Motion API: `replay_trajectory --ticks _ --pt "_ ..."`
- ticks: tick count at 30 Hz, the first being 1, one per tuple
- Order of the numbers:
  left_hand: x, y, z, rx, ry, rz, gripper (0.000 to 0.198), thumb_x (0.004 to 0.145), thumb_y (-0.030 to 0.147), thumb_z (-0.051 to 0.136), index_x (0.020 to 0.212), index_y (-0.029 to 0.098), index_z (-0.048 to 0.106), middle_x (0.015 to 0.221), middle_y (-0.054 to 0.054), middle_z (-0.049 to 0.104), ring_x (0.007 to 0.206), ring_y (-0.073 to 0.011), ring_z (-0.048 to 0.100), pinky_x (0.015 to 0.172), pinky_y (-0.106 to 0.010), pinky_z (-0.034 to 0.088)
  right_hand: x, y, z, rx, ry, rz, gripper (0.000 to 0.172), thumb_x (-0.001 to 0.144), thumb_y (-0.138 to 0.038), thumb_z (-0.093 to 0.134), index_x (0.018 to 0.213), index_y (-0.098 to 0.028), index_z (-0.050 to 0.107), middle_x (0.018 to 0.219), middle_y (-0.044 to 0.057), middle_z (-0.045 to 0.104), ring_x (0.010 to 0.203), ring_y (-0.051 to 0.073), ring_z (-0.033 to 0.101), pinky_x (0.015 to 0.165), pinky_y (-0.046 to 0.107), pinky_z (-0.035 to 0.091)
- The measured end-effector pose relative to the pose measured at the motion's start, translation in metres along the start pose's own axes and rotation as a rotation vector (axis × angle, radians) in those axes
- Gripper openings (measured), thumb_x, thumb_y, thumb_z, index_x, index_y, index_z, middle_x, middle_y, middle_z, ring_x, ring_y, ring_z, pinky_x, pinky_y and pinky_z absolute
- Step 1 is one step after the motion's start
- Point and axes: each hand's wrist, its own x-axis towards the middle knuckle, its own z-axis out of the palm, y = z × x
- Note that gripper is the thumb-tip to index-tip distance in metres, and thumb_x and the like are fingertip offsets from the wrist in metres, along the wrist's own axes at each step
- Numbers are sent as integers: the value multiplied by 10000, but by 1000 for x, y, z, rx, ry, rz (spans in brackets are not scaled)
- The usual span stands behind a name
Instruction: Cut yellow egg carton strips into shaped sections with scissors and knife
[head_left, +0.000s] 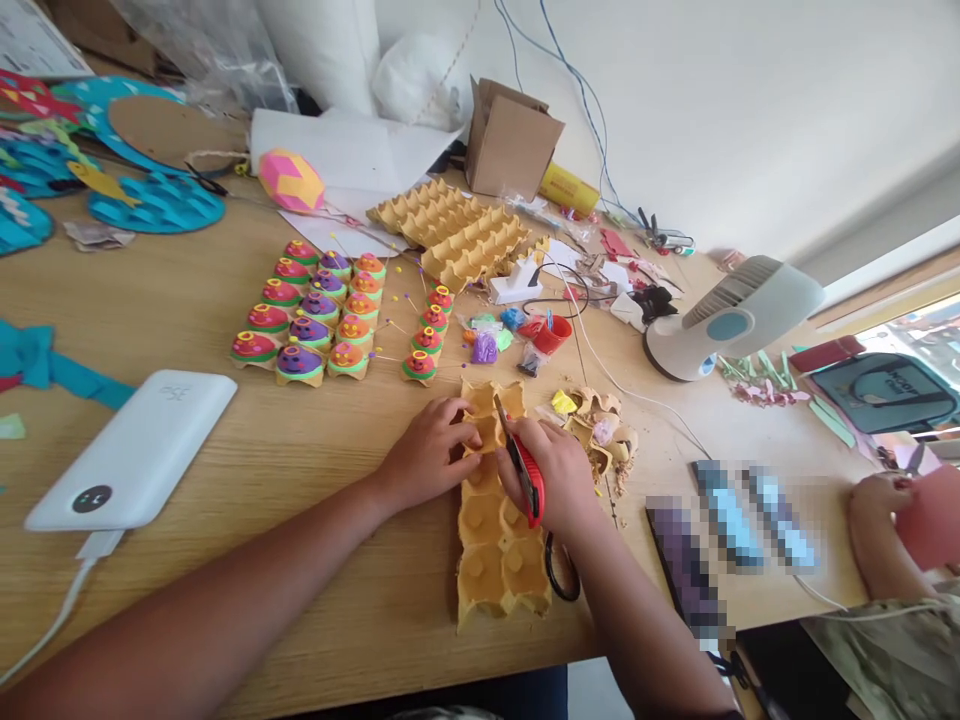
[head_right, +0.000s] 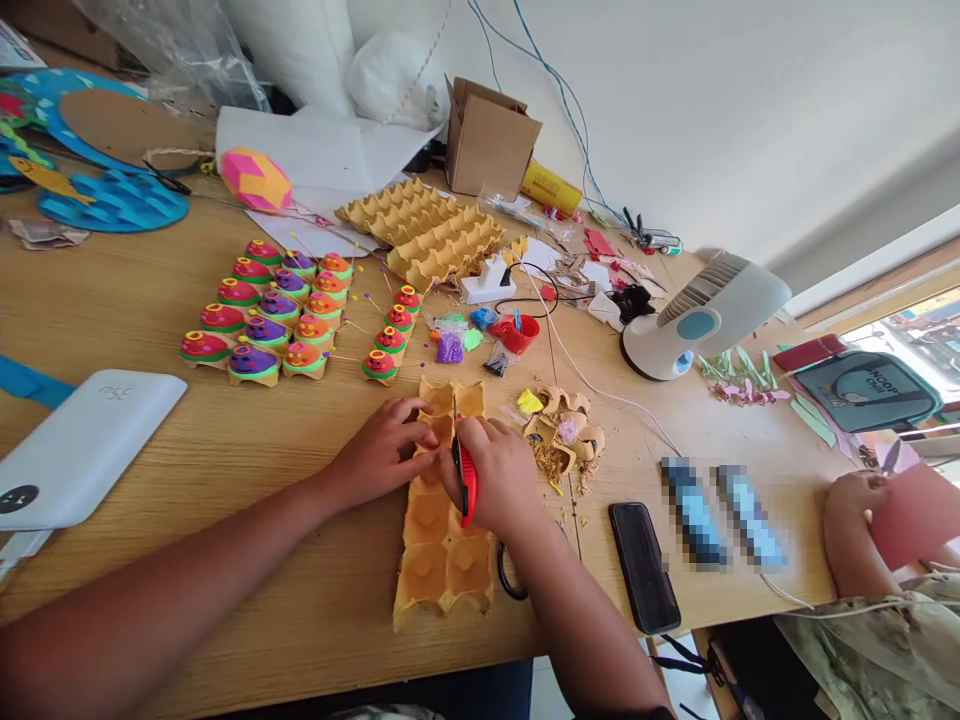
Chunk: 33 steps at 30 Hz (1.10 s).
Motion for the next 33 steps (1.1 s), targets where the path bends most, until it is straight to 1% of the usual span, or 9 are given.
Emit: replay_trajectory --ticks 3,8,12,14,20,26,29,33 --pt "0 -1 0 -24 21 -3 70 902 302 711 938 247 738 1358 -94 593 1311 -322 549 1133 -520 479 0 10 8 67 91 -11 90 966 -316 586 1013 -240 592 820 41 721 722 221 669 671 329 484" --pt "-1 -2 -1 -45 21 3 93 940 286 672 1007 251 726 1404 -99 567 1360 -320 518 1168 -522 445 -8 21 15 129 112 -81 156 964 -292 603 1106 -229 594 882 50 740 764 220 684 694 334 515" --pt "-2 -1 -1 -70 8 -2 128 954 287 655 1066 247 703 1461 -104 544 1417 -321 484 1203 -520 417 -12 15 14 57 53 -79 217 975 -260 613 1184 -205 598 925 69 743 818 236 688 726 350 524" --pt "-2 0 -2 -75 0 -9 131 955 287 656 1072 241 692 1469 -108 537 1430 -319 472 1211 -518 406 -12 11 13 15 35 -91 227 981 -256 610 1198 -190 600 918 73 740 812 241 677 715 354 518" --pt "0 0 -3 -66 -1 -16 150 928 318 697 1046 225 691 1349 -112 563 1339 -312 524 1154 -492 450 -15 6 14 31 67 -84 192 975 -254 603 1155 -185 604 876 68 724 793 239 660 722 352 503" --pt "0 1 -3 -52 11 -7 146 925 310 684 1044 225 696 1326 -104 559 1303 -309 532 1140 -493 449 -18 2 16 50 109 -77 192 957 -242 610 1139 -183 606 874 65 721 779 231 650 714 344 501" --pt "0 1 -2 -48 10 -2 145 931 314 674 1044 226 697 1332 -104 555 1308 -312 522 1145 -509 438 -18 -1 16 17 107 -79 185 956 -241 610 1128 -173 614 856 60 717 763 228 644 695 344 489" --pt "1 2 -2 -46 3 -12 153 922 318 671 1035 218 699 1332 -108 562 1305 -319 524 1142 -517 443 -20 -8 15 -74 85 -77 173 971 -286 616 1101 -172 630 809 44 692 730 225 618 668 350 459"
